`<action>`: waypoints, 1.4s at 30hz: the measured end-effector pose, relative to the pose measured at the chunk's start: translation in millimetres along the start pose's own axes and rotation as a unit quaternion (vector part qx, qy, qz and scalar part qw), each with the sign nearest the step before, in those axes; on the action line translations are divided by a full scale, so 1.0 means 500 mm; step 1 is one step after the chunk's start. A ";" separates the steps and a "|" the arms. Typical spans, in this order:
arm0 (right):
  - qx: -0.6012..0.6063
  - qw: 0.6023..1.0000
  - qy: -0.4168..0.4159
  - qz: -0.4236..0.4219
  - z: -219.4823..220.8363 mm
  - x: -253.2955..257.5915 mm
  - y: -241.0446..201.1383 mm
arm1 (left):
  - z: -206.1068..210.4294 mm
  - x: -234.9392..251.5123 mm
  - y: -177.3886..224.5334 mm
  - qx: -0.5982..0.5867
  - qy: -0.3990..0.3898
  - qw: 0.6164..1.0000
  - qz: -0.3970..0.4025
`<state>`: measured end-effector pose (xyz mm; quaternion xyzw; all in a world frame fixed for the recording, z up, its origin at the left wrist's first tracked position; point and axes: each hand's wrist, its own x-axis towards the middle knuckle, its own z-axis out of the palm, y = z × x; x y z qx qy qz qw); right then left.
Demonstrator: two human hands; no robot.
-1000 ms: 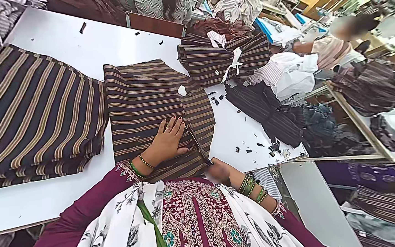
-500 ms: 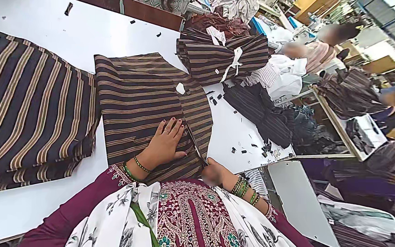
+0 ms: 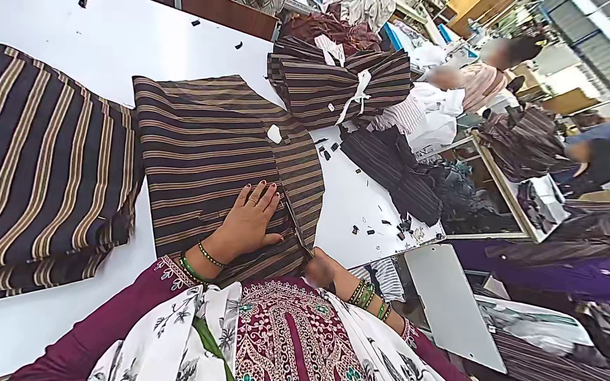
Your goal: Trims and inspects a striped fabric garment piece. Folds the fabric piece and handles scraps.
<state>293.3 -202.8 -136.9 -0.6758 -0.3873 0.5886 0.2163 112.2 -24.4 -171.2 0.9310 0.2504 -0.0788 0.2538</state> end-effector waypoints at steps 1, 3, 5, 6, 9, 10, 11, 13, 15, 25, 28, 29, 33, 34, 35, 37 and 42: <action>-0.002 1.000 -0.006 0.010 -0.002 0.003 -0.003 | 0.000 0.000 0.000 0.002 -0.003 1.000 0.000; 0.005 1.000 -0.005 0.016 -0.001 0.010 -0.009 | 0.000 0.000 0.001 0.001 -0.003 1.000 0.001; 0.022 1.000 0.006 0.004 0.004 0.016 -0.008 | 0.000 0.000 0.000 -0.002 -0.001 1.000 0.003; 0.027 1.000 0.014 -0.003 0.008 0.018 -0.007 | 0.001 0.000 -0.001 -0.008 0.002 1.000 0.005; 0.023 0.999 0.034 -0.009 0.018 0.016 -0.002 | 0.003 0.000 -0.003 -0.023 0.014 1.000 0.012; 0.027 0.999 0.040 -0.012 0.020 0.014 -0.001 | 0.003 0.000 -0.002 -0.024 0.015 1.000 0.013; 0.031 0.999 0.042 -0.013 0.020 0.013 0.000 | 0.003 0.000 -0.002 -0.025 0.016 0.999 0.012; 0.035 0.999 0.034 -0.008 0.014 0.012 -0.003 | 0.002 0.000 -0.004 -0.029 0.018 0.999 0.013; 0.032 0.999 0.017 0.005 0.004 0.011 -0.006 | 0.001 0.000 -0.004 -0.027 0.019 0.999 0.014; 0.061 0.997 0.039 -0.021 -0.010 0.019 -0.007 | -0.003 0.002 -0.008 -0.066 0.045 0.997 0.011; 0.030 0.999 0.019 -0.024 -0.027 0.007 -0.007 | -0.001 0.003 -0.011 -0.074 0.057 0.996 0.012; 0.017 1.000 0.006 -0.024 -0.032 0.005 -0.005 | 0.000 0.004 -0.011 -0.075 0.062 0.995 0.014; -0.006 1.000 0.003 -0.030 -0.036 0.006 0.004 | 0.000 0.005 -0.013 -0.078 0.070 0.994 0.019; -0.013 0.999 0.004 -0.029 -0.038 0.005 0.005 | 0.000 0.005 -0.014 -0.079 0.073 0.994 0.020; -0.021 0.999 0.003 -0.029 -0.040 0.003 0.005 | -0.001 0.005 -0.015 -0.081 0.073 0.994 0.020; -0.036 0.999 -0.008 -0.027 -0.045 -0.005 0.006 | 0.003 0.005 -0.017 -0.093 0.090 0.991 0.025; -0.038 0.999 0.000 -0.029 -0.039 0.007 0.000 | 0.004 0.007 -0.017 -0.089 0.091 0.992 0.027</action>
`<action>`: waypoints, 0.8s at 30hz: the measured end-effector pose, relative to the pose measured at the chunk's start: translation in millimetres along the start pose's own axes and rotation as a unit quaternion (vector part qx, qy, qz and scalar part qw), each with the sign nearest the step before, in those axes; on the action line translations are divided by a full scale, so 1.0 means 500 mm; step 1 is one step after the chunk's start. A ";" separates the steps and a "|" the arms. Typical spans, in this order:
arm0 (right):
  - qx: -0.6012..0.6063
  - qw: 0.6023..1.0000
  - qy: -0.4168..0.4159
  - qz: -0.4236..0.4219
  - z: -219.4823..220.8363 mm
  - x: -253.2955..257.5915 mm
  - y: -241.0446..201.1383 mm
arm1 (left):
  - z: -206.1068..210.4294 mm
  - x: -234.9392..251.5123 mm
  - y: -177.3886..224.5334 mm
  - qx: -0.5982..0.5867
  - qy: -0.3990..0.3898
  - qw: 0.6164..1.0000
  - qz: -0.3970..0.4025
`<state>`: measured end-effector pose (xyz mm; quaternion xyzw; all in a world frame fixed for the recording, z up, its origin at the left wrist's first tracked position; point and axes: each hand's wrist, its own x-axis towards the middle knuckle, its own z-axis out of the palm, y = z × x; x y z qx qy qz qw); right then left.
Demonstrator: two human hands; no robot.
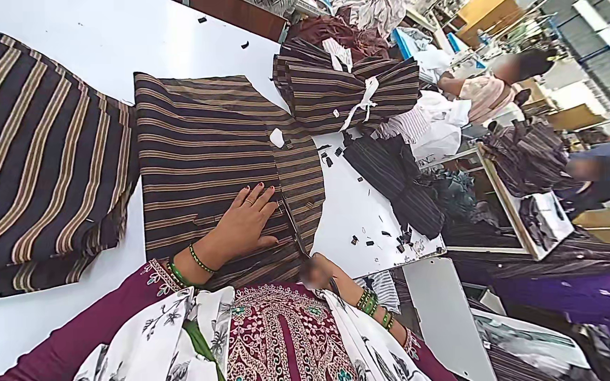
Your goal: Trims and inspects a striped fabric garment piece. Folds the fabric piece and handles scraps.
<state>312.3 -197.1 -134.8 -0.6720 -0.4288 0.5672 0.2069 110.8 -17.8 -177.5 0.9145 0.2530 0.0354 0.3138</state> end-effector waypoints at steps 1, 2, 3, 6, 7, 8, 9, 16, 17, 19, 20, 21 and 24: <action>0.013 1.000 0.006 0.006 0.005 0.007 -0.005 | 0.001 0.000 0.000 -0.001 0.001 1.000 0.001; 0.029 0.999 0.013 0.010 0.010 0.015 -0.008 | -0.001 0.001 -0.001 0.000 -0.002 1.000 0.001; 0.048 0.999 0.016 0.012 0.015 0.022 -0.010 | -0.003 0.000 -0.001 0.002 -0.006 1.000 0.000; 0.082 0.996 0.022 0.021 0.025 0.031 -0.020 | -0.008 -0.002 0.001 0.003 -0.018 1.000 -0.004; 0.083 0.996 0.025 0.025 0.027 0.031 -0.024 | -0.009 -0.001 0.001 0.004 -0.020 1.000 -0.004; 0.086 0.995 0.030 0.027 0.029 0.031 -0.026 | -0.009 0.000 0.002 0.007 -0.022 1.000 -0.005; 0.091 0.995 0.033 0.027 0.031 0.031 -0.027 | -0.009 0.000 0.002 0.008 -0.023 1.000 -0.005; 0.079 0.991 0.103 0.032 0.020 0.035 -0.026 | -0.007 0.000 0.000 0.005 -0.016 1.000 -0.004; 0.058 0.988 0.134 0.045 0.007 0.040 -0.028 | -0.009 0.000 0.000 0.006 -0.019 1.000 -0.005; -0.015 0.978 0.198 0.070 -0.029 0.050 -0.026 | -0.012 0.002 0.001 0.006 -0.028 1.000 -0.011; -0.059 0.968 0.231 0.080 -0.050 0.057 -0.022 | -0.012 0.002 0.001 0.003 -0.024 1.000 -0.012; -0.110 0.954 0.264 0.091 -0.071 0.063 -0.018 | -0.010 0.003 -0.001 -0.001 -0.011 1.000 -0.013; -0.229 0.908 0.325 0.129 -0.128 0.074 -0.020 | -0.008 0.002 -0.010 -0.013 0.037 0.999 -0.025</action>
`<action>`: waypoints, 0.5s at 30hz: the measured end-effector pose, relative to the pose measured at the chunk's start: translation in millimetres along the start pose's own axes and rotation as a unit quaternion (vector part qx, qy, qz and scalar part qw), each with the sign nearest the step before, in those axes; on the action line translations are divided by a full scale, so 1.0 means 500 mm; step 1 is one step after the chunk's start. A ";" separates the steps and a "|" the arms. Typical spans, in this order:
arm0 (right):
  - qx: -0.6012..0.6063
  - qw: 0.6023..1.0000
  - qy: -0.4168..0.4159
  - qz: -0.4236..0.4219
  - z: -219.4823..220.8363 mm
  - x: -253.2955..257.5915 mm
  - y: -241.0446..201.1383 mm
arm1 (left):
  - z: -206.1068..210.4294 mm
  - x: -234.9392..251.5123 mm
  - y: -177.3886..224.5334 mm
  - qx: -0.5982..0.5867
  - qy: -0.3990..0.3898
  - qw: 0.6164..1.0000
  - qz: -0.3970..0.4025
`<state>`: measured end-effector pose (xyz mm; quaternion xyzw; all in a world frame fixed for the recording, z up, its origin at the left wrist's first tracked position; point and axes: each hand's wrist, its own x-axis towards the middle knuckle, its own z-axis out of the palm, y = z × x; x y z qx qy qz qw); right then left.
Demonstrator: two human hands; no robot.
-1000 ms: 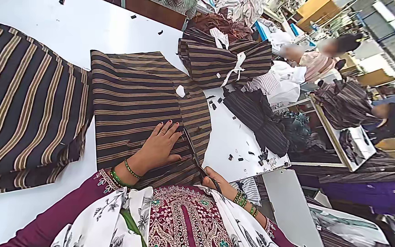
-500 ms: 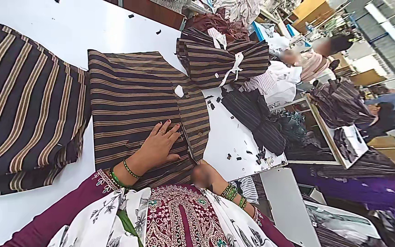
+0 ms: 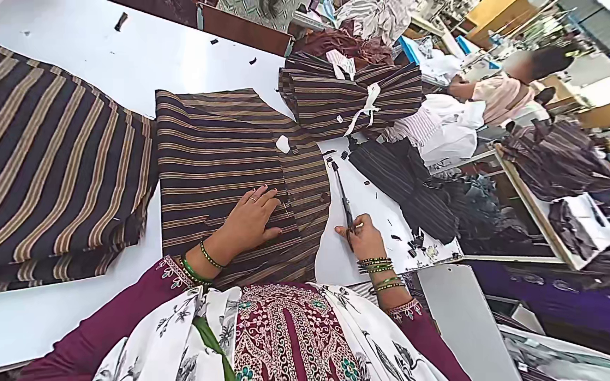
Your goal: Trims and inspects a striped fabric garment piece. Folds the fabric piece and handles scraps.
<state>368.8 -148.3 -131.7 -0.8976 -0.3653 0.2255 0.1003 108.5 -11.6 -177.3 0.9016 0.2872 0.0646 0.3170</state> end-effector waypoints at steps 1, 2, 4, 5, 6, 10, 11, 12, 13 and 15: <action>-0.022 1.000 0.014 0.001 -0.008 0.013 0.006 | 0.004 -0.001 -0.006 -0.004 0.031 1.000 0.003; -0.038 0.999 0.024 -0.002 -0.015 0.025 0.012 | 0.007 -0.002 -0.011 -0.003 0.055 0.998 0.004; -0.061 0.997 0.037 -0.013 -0.029 0.049 0.024 | 0.011 -0.002 -0.017 -0.004 0.099 0.995 0.009; -0.070 0.997 0.036 -0.021 -0.038 0.060 0.028 | 0.014 -0.002 -0.020 -0.009 0.126 0.992 0.017; -0.080 0.996 0.027 -0.027 -0.049 0.071 0.029 | 0.018 -0.002 -0.024 -0.015 0.154 0.988 0.027; -0.122 0.988 0.002 -0.097 -0.079 0.106 -0.021 | 0.028 0.000 -0.039 -0.021 0.216 0.975 0.052; -0.111 0.982 0.004 -0.153 -0.074 0.116 -0.045 | 0.029 0.000 -0.040 -0.020 0.218 0.974 0.054; -0.100 0.971 0.002 -0.216 -0.064 0.127 -0.076 | 0.032 0.001 -0.042 -0.016 0.223 0.973 0.058; -0.087 0.956 -0.004 -0.279 -0.050 0.139 -0.116 | 0.036 0.001 -0.043 -0.013 0.228 0.972 0.063; -0.061 0.922 -0.012 -0.382 -0.009 0.174 -0.208 | 0.039 0.002 -0.044 -0.004 0.237 0.969 0.068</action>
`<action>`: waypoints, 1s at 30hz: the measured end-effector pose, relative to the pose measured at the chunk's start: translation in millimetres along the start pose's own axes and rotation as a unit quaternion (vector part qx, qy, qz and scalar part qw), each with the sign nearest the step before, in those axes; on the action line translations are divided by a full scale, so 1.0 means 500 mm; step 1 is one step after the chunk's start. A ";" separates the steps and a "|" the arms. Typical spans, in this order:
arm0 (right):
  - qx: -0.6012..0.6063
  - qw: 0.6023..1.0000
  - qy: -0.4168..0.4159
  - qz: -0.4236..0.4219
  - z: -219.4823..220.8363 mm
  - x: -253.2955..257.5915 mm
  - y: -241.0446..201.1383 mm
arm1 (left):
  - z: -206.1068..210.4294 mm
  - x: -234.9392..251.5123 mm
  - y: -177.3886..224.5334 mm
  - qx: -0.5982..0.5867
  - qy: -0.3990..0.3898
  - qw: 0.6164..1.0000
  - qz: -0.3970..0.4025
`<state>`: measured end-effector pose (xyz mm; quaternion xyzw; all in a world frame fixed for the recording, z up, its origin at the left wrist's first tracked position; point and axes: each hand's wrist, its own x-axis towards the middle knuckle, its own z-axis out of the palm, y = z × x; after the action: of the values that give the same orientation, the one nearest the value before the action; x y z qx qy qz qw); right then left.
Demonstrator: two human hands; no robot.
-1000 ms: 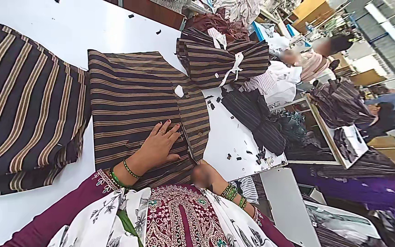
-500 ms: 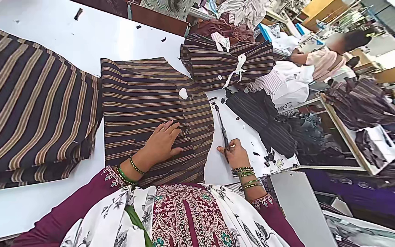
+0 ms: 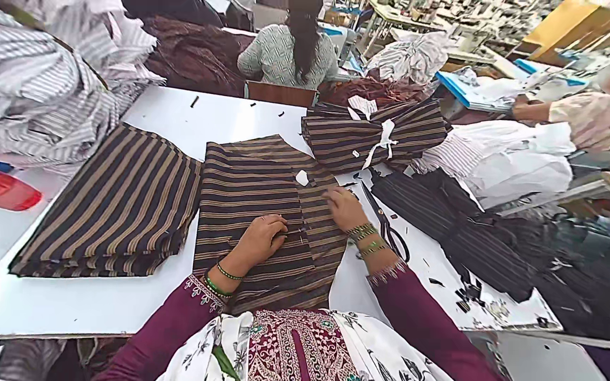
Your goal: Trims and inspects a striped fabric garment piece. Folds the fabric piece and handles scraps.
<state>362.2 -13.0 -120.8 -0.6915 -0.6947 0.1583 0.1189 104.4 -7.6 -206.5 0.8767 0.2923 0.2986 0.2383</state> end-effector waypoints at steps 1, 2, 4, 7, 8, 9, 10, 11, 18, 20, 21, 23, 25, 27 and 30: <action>0.010 1.000 -0.002 -0.026 0.016 0.049 -0.021 | 0.000 -0.002 0.002 0.007 0.003 1.000 0.000; 0.017 0.999 -0.019 -0.026 0.025 0.097 -0.041 | 0.000 -0.002 0.002 0.014 0.009 1.000 0.001; 0.025 0.998 -0.055 0.005 0.038 0.176 -0.067 | 0.001 -0.003 0.001 0.026 0.022 0.999 0.003; 0.042 0.996 -0.077 0.028 0.049 0.228 -0.077 | -0.005 -0.014 0.005 0.030 0.016 0.999 -0.015; 0.051 0.996 -0.075 0.021 0.047 0.229 -0.072 | -0.008 -0.019 0.007 0.028 0.013 0.999 -0.019; 0.064 0.995 -0.068 0.020 0.041 0.223 -0.063 | -0.009 -0.024 0.008 0.028 0.012 0.999 -0.020; 0.089 0.995 -0.049 0.024 0.034 0.208 -0.047 | -0.010 -0.029 0.007 0.028 0.012 0.999 -0.019; 0.122 0.991 -0.026 0.040 0.026 0.186 -0.029 | -0.011 -0.033 0.007 0.025 0.009 0.999 -0.022; 0.077 0.973 0.002 0.218 -0.029 0.035 0.108 | -0.014 -0.030 0.005 0.002 0.003 1.000 -0.014; 0.056 0.975 0.040 0.210 -0.029 0.007 0.082 | -0.016 -0.024 0.005 -0.009 0.001 1.000 -0.012; 0.059 0.979 0.049 0.186 -0.023 -0.006 0.058 | -0.021 -0.024 0.006 -0.021 0.001 1.000 -0.013; 0.085 0.988 0.021 0.127 0.002 -0.020 -0.003 | -0.053 -0.030 0.014 -0.037 0.019 0.999 -0.015; 0.124 0.986 -0.030 0.111 0.032 -0.016 -0.066 | -0.108 -0.047 0.020 -0.028 0.065 0.997 -0.031; 0.130 0.979 -0.073 0.135 0.060 0.000 -0.115 | -0.162 -0.083 0.006 0.005 0.095 0.994 -0.059; 0.096 0.975 -0.104 0.169 0.080 0.037 -0.166 | -0.209 -0.163 -0.040 0.058 0.105 0.988 -0.093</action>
<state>269.8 3.5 -127.0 -0.7638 -0.5581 0.3134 0.0834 -25.3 -21.5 -175.8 0.8218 0.4130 0.3477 0.1822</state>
